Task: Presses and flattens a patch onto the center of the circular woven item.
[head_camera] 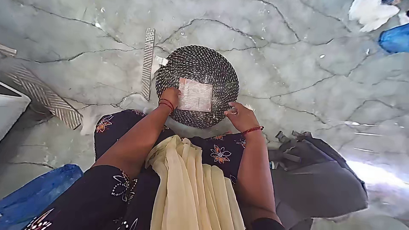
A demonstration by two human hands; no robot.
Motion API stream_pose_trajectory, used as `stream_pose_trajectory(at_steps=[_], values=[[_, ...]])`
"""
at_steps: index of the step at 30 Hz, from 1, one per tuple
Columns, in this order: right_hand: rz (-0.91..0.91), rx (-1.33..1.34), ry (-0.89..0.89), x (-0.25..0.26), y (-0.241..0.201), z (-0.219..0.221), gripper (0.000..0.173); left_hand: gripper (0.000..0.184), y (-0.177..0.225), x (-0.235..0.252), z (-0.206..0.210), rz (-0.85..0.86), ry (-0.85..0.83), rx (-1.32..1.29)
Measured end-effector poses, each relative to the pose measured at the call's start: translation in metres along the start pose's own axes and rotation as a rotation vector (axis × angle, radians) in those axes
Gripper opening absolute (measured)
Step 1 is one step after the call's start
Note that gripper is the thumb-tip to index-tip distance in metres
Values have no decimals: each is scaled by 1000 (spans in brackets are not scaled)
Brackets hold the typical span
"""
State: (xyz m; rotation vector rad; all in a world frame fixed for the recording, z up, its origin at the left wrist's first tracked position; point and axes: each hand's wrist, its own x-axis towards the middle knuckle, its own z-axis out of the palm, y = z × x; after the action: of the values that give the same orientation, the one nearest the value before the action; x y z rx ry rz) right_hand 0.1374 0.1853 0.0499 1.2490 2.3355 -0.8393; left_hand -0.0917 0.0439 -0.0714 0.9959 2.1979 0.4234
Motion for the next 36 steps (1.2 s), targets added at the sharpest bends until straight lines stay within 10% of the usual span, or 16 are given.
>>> stream_pose_trajectory(at_steps=[20, 36], values=[[21, -36, -72, 11, -8, 10, 54, 27, -6, 14, 5, 0, -30, 4], [-292, -618, -248, 102, -57, 113, 105, 29, -7, 24, 7, -69, -86, 31]])
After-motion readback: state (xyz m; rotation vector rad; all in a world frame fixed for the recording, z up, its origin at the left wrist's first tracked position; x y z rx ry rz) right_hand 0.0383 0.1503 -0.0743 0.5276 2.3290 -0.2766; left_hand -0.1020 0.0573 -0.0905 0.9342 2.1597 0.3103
